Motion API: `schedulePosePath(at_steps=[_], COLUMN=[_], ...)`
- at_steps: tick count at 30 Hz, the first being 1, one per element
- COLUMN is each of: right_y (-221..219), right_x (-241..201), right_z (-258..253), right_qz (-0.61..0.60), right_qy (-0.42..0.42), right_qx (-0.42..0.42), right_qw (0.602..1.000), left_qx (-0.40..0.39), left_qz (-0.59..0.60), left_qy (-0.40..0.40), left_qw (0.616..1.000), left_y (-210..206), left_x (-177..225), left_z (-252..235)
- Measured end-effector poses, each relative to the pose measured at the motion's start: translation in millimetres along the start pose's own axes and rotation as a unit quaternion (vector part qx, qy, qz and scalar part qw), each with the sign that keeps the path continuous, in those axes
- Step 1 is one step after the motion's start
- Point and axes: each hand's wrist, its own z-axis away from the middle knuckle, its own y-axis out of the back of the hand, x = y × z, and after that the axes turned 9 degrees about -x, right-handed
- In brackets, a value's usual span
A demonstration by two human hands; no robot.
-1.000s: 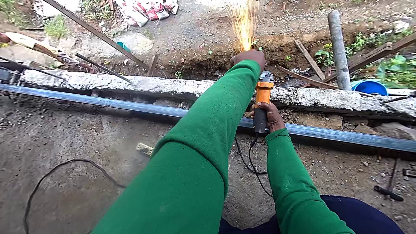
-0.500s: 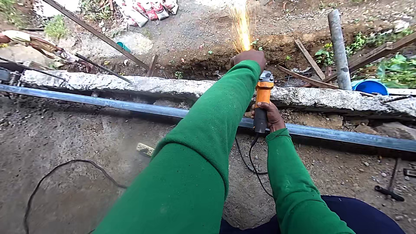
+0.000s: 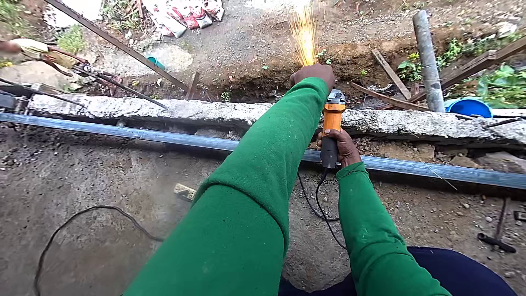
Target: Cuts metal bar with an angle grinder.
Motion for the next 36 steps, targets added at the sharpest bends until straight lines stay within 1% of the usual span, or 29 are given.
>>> schedulePosePath(at_steps=[36], right_y=[-0.2], right_x=[0.7], right_z=[2.7], right_qz=[0.0], right_qy=[0.01], right_qx=[-0.011], right_qw=[1.0], left_qx=[0.007], left_qz=[0.007], left_qy=[-0.008], left_qw=[1.0], left_y=[-1.4], left_x=[-3.2], left_z=[-2.1])
